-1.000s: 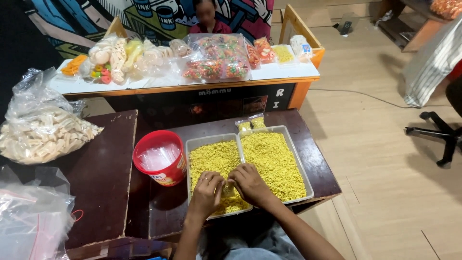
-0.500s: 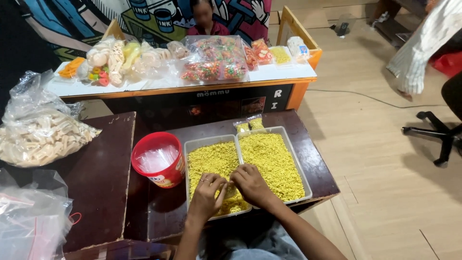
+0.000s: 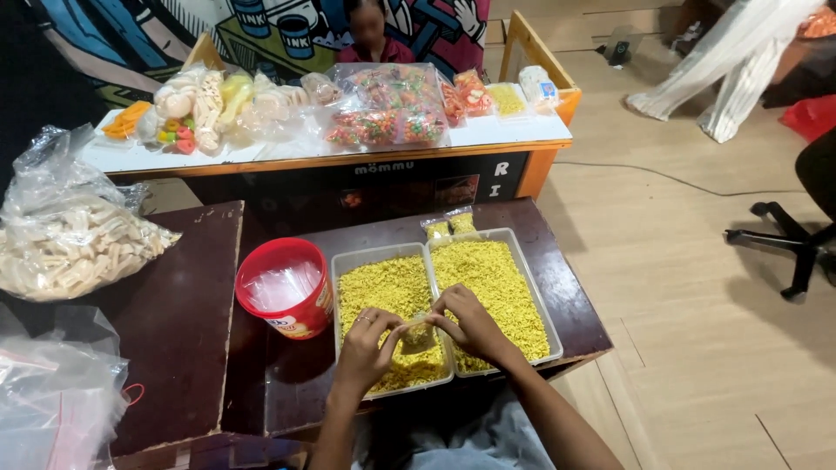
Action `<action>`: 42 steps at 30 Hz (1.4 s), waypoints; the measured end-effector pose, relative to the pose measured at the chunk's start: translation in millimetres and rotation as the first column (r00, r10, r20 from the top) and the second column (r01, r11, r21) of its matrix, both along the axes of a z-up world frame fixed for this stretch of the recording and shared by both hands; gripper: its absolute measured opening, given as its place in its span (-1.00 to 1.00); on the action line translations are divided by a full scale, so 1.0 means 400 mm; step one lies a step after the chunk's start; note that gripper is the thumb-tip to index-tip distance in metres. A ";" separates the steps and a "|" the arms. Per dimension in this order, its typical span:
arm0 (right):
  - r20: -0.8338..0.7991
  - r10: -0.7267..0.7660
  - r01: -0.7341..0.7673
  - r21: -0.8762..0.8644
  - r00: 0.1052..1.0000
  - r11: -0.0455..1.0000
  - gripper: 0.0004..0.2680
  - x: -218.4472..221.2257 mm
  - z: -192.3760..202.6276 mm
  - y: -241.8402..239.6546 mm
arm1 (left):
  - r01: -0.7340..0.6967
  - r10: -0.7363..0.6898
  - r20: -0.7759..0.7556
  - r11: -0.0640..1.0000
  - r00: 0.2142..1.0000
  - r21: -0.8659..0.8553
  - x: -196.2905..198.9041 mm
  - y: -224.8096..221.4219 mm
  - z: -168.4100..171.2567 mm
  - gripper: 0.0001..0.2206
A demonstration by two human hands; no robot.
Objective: Packing small yellow noodle snacks into individual plastic bags from a large tray.
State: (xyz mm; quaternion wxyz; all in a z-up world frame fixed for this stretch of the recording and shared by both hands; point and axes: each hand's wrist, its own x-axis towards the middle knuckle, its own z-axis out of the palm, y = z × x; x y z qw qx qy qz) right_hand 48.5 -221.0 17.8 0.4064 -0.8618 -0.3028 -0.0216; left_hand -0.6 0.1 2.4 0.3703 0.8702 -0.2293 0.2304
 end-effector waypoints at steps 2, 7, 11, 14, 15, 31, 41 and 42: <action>-0.016 -0.004 0.005 0.013 1.000 1.000 -0.82 0.000 0.001 0.000 | -0.007 0.007 -0.013 1.000 1.000 -0.005 -0.004 0.001 0.000 -0.90; -0.010 -0.016 0.016 0.070 1.000 0.997 -0.79 0.001 -0.015 0.015 | -0.051 0.047 -0.107 0.998 0.993 -0.041 -0.001 0.005 -0.032 -0.89; -0.148 -0.057 0.075 0.114 0.987 0.991 -0.77 0.000 -0.029 0.030 | -0.108 0.054 -0.255 0.973 0.966 -0.204 -0.003 -0.005 -0.030 -0.81; -0.235 -0.021 0.056 0.143 0.972 0.988 -0.79 -0.009 -0.010 0.029 | -0.174 0.091 -0.308 0.952 0.947 -0.253 0.000 -0.005 -0.023 -0.82; -0.263 0.017 0.019 0.134 0.965 0.991 -0.76 -0.015 0.005 0.027 | -0.225 0.126 -0.334 0.934 0.934 -0.278 0.001 -0.005 -0.016 -0.82; -0.370 -0.113 0.277 0.427 0.922 0.861 -0.76 0.144 0.175 -0.068 | -0.279 0.200 -0.403 0.949 0.893 -0.149 0.018 -0.032 -0.074 -0.58; -0.253 -0.751 0.723 -0.209 0.611 0.658 -0.80 0.450 0.068 -0.181 | -0.213 0.218 -0.287 0.976 0.933 0.048 0.031 -0.045 -0.119 -0.71; -0.211 -0.762 0.723 -0.243 0.612 0.647 -0.75 0.467 0.060 -0.186 | -0.206 0.214 -0.245 0.977 0.946 0.059 0.033 -0.043 -0.125 -0.71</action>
